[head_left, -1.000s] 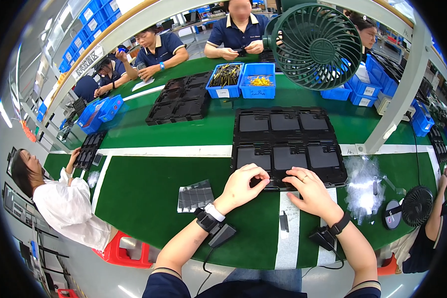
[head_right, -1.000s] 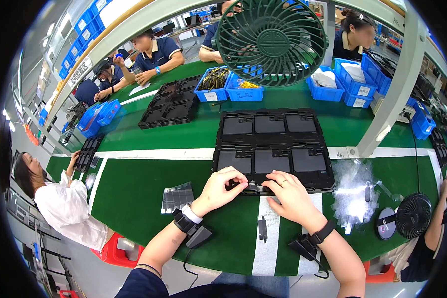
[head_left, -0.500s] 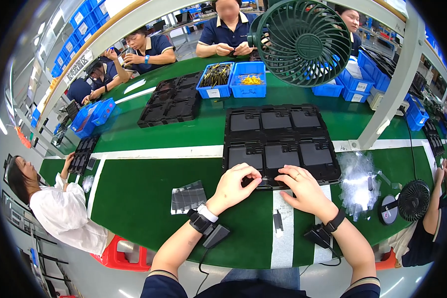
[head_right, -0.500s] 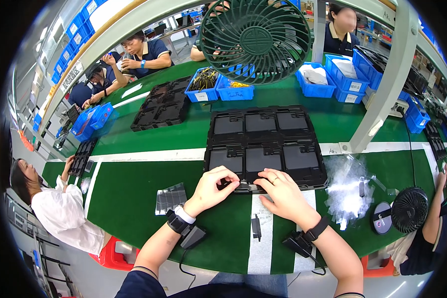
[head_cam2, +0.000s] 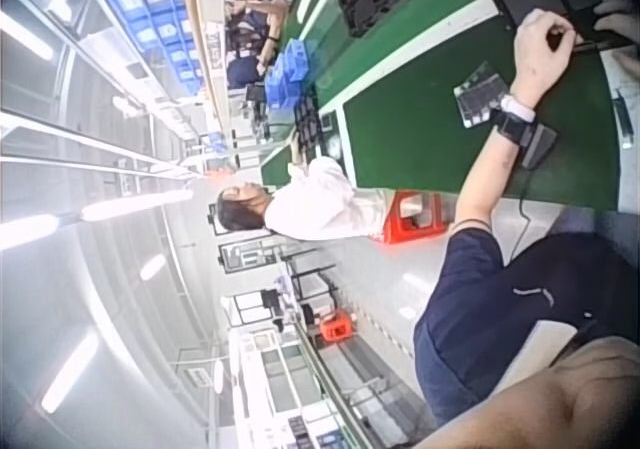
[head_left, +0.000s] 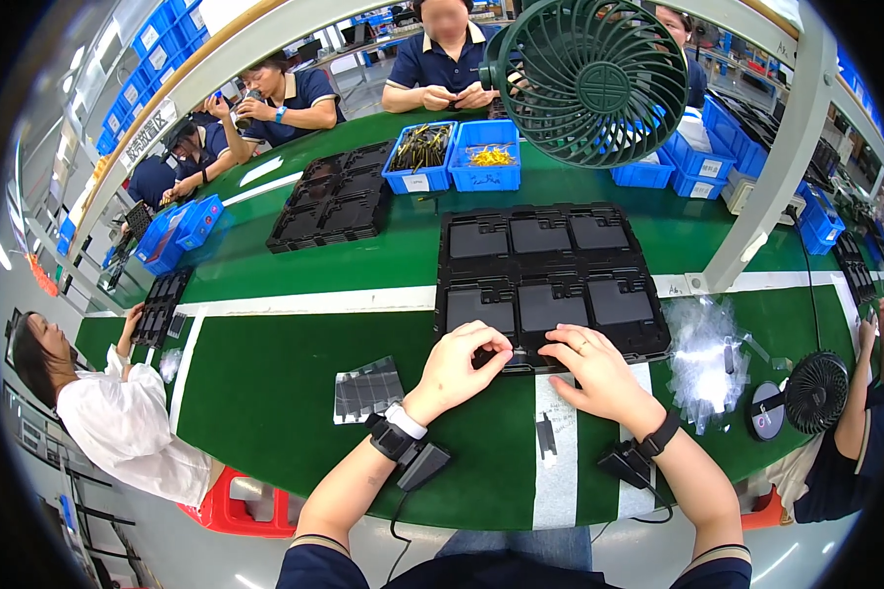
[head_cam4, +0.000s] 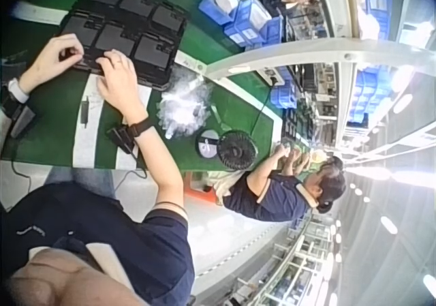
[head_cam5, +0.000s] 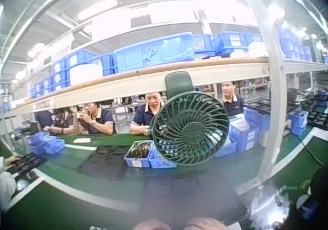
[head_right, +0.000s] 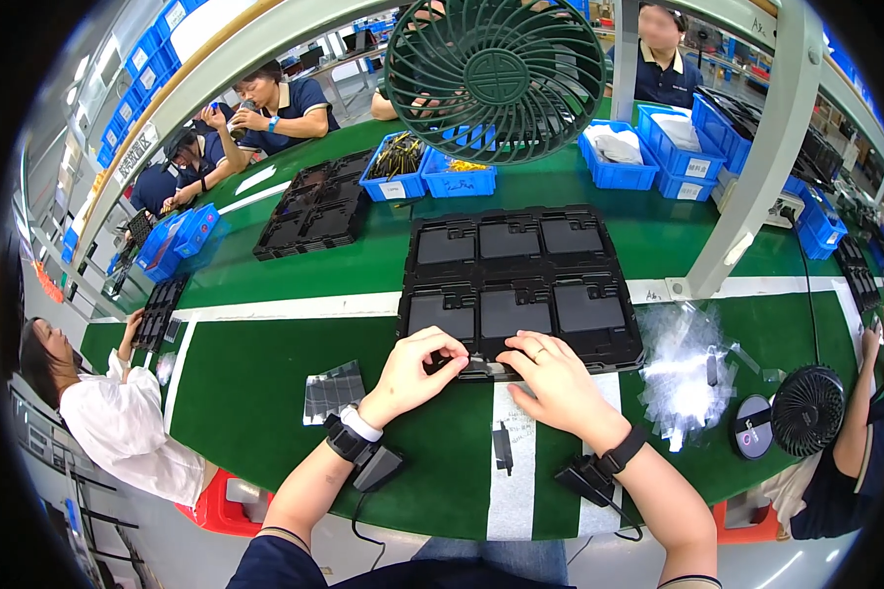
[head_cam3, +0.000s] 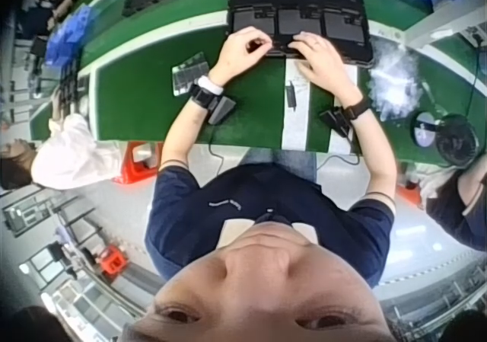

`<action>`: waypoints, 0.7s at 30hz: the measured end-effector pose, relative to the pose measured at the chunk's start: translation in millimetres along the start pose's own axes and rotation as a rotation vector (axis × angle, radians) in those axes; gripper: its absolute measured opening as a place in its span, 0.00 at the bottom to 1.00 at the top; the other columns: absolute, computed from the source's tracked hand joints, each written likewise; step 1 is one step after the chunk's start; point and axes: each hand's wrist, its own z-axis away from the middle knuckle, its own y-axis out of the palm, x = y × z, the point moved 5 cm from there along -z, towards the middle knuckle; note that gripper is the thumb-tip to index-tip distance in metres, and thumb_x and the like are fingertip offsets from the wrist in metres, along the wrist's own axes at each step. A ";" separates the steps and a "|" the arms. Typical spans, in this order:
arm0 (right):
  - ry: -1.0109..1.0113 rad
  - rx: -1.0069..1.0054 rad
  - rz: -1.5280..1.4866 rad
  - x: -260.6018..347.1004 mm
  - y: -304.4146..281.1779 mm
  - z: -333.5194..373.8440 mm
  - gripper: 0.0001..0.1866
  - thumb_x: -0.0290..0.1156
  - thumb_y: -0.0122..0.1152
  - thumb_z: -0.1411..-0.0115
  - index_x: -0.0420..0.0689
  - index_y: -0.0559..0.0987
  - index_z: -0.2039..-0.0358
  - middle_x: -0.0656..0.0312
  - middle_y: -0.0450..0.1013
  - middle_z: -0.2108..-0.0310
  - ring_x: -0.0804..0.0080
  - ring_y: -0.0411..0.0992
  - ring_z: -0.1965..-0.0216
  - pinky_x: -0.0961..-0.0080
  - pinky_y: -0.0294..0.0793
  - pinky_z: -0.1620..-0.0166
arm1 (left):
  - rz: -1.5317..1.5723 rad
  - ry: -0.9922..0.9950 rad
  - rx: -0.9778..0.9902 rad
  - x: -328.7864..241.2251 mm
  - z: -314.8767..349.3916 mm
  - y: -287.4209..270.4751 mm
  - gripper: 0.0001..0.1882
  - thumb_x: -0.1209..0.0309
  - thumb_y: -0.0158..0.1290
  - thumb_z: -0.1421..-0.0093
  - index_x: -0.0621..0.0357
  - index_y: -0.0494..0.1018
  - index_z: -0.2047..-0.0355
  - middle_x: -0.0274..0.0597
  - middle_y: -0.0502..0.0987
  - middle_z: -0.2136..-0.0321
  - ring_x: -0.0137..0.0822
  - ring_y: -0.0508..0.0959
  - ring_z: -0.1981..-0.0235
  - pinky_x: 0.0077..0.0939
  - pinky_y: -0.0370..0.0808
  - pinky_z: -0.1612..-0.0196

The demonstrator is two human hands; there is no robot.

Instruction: Applying protective films or adhesives to electronic components on an assembly line.

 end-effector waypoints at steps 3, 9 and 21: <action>0.006 0.002 -0.013 -1.2 1.4 0.3 0.20 0.31 0.62 0.50 0.46 0.74 0.55 0.58 0.67 0.49 0.58 0.62 0.42 0.62 0.62 0.42 | 0.004 -0.004 0.000 -0.1 0.2 -0.3 0.05 0.71 0.58 0.47 0.57 0.77 0.70 0.34 0.75 0.75 0.28 0.76 0.72 0.20 0.69 0.73; 0.018 0.009 -0.020 -1.6 1.6 0.5 0.20 0.31 0.62 0.50 0.47 0.74 0.55 0.58 0.67 0.48 0.57 0.62 0.42 0.61 0.62 0.41 | 0.005 -0.009 -0.001 -0.4 0.5 -0.3 0.05 0.71 0.58 0.47 0.57 0.77 0.70 0.34 0.75 0.74 0.27 0.75 0.72 0.19 0.68 0.73; 0.021 0.015 -0.016 -1.6 1.0 0.6 0.19 0.31 0.62 0.50 0.47 0.74 0.55 0.58 0.67 0.48 0.58 0.62 0.42 0.61 0.61 0.41 | 0.010 -0.015 0.002 0.5 0.4 0.4 0.04 0.71 0.58 0.47 0.57 0.77 0.70 0.34 0.76 0.74 0.27 0.76 0.72 0.20 0.69 0.72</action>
